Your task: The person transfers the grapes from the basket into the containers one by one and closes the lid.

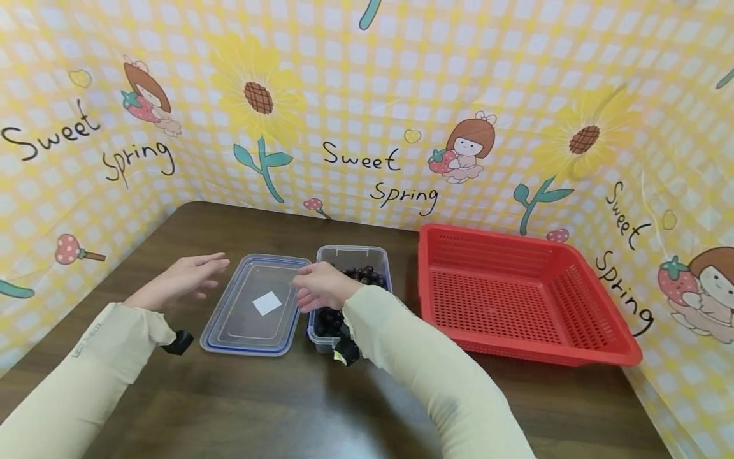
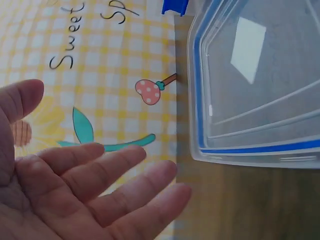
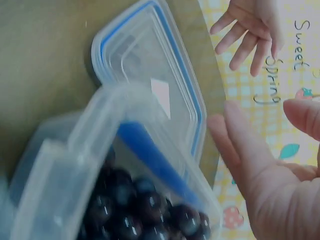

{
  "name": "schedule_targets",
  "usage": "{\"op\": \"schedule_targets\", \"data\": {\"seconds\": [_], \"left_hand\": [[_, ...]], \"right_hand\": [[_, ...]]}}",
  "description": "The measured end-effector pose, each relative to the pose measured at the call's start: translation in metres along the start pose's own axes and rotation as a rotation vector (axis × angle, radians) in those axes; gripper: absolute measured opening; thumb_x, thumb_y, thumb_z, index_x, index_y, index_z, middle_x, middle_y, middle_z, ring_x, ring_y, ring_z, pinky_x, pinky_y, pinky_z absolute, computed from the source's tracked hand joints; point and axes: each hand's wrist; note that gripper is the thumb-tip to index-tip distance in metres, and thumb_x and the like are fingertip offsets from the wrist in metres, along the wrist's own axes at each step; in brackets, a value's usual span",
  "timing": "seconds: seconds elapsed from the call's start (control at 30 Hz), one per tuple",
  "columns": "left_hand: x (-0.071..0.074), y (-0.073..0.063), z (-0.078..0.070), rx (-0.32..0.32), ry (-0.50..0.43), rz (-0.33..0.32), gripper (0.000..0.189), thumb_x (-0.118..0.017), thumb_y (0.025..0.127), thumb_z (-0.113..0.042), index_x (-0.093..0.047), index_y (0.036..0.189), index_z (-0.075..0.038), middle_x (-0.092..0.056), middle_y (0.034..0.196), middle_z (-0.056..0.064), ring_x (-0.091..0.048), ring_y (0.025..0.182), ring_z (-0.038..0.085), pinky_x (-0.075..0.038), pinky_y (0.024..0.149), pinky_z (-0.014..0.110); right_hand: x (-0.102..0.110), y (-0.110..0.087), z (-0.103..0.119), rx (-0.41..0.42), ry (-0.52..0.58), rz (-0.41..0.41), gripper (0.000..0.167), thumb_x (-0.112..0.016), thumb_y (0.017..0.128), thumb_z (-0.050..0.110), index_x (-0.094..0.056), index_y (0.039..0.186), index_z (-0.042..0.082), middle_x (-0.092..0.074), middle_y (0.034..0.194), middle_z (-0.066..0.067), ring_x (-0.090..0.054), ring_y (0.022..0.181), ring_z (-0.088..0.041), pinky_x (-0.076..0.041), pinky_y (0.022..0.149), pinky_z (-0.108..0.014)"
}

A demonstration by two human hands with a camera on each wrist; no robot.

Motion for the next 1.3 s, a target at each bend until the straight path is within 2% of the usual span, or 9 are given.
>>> {"op": "schedule_targets", "data": {"seconds": [0.2,0.33,0.6,0.7,0.97,1.07,1.13,1.2,1.3], "left_hand": [[0.003,-0.002,0.016,0.056,-0.109,0.076,0.073,-0.033,0.103,-0.042,-0.005,0.150,0.005,-0.017,0.149,0.037,-0.030,0.130,0.055,-0.042,0.095,0.058],[0.005,-0.001,0.025,0.074,-0.114,0.098,0.073,-0.032,0.102,-0.044,-0.010,0.149,0.008,-0.017,0.147,0.039,-0.031,0.129,0.056,-0.045,0.092,0.056],[0.005,-0.001,0.038,0.105,-0.101,0.110,0.074,-0.032,0.102,-0.045,-0.011,0.148,0.010,-0.018,0.146,0.040,-0.034,0.126,0.056,-0.050,0.087,0.052],[0.004,-0.001,0.040,0.111,-0.097,0.108,0.075,-0.032,0.102,-0.045,-0.011,0.148,0.010,-0.018,0.146,0.039,-0.035,0.126,0.055,-0.050,0.087,0.052],[-0.003,-0.001,0.050,0.128,-0.099,0.098,0.073,-0.033,0.102,-0.043,-0.012,0.148,0.010,-0.020,0.144,0.041,-0.038,0.124,0.055,-0.053,0.083,0.048],[-0.006,0.000,0.052,0.127,-0.102,0.090,0.073,-0.034,0.102,-0.042,-0.014,0.147,0.011,-0.022,0.144,0.041,-0.041,0.122,0.055,-0.055,0.078,0.043],[-0.008,0.000,0.052,0.124,-0.112,0.082,0.072,-0.034,0.102,-0.042,-0.015,0.147,0.012,-0.024,0.143,0.041,-0.046,0.119,0.053,-0.056,0.075,0.041],[-0.009,0.001,0.053,0.113,-0.126,0.080,0.070,-0.035,0.102,-0.040,-0.019,0.146,0.013,-0.029,0.141,0.041,-0.052,0.113,0.050,-0.057,0.073,0.041],[-0.011,0.001,0.054,0.109,-0.143,0.072,0.067,-0.036,0.102,-0.037,-0.023,0.144,0.014,-0.036,0.137,0.041,-0.061,0.100,0.040,-0.057,0.070,0.041]], "right_hand": [[-0.016,0.008,-0.008,-0.041,0.065,-0.018,0.067,-0.049,0.097,0.004,-0.012,0.153,0.002,-0.035,0.141,-0.037,-0.046,0.122,-0.048,-0.045,0.096,-0.049],[-0.026,0.013,-0.016,-0.062,0.100,-0.049,0.072,-0.050,0.096,0.002,-0.007,0.153,0.002,-0.025,0.145,-0.038,-0.042,0.123,-0.052,-0.044,0.096,-0.051],[-0.042,0.018,-0.027,-0.086,0.082,-0.075,0.073,-0.049,0.094,-0.001,-0.006,0.152,-0.001,-0.018,0.153,-0.029,-0.044,0.118,-0.056,-0.044,0.094,-0.056],[-0.049,0.018,-0.030,-0.082,0.051,-0.100,0.076,-0.051,0.090,-0.002,-0.007,0.152,-0.001,-0.023,0.149,-0.031,-0.042,0.117,-0.059,-0.044,0.093,-0.057],[-0.072,0.008,-0.036,-0.093,-0.170,-0.154,0.082,-0.057,0.091,0.006,-0.002,0.150,-0.005,-0.022,0.151,-0.025,-0.042,0.126,-0.041,-0.040,0.097,-0.058],[-0.076,0.004,-0.039,-0.072,-0.207,-0.174,0.085,-0.058,0.089,0.004,0.000,0.150,-0.006,-0.022,0.152,-0.026,-0.050,0.115,-0.036,-0.046,0.091,-0.054],[-0.077,0.003,-0.040,-0.070,-0.220,-0.174,0.085,-0.057,0.089,0.003,0.001,0.150,-0.006,-0.032,0.145,-0.027,-0.056,0.092,-0.031,-0.051,0.080,-0.046],[-0.078,0.003,-0.042,-0.079,-0.238,-0.161,0.086,-0.057,0.090,0.004,0.003,0.150,-0.005,-0.034,0.144,-0.026,-0.053,0.078,-0.024,-0.052,0.072,-0.041],[-0.080,0.005,-0.045,-0.087,-0.250,-0.143,0.087,-0.057,0.090,0.003,0.004,0.151,-0.003,-0.041,0.138,-0.025,-0.047,0.066,-0.022,-0.049,0.063,-0.037]]}}
Point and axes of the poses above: each hand's wrist, its own y-axis towards the middle knuckle, its own x-axis out of the back of the hand, z = x × y
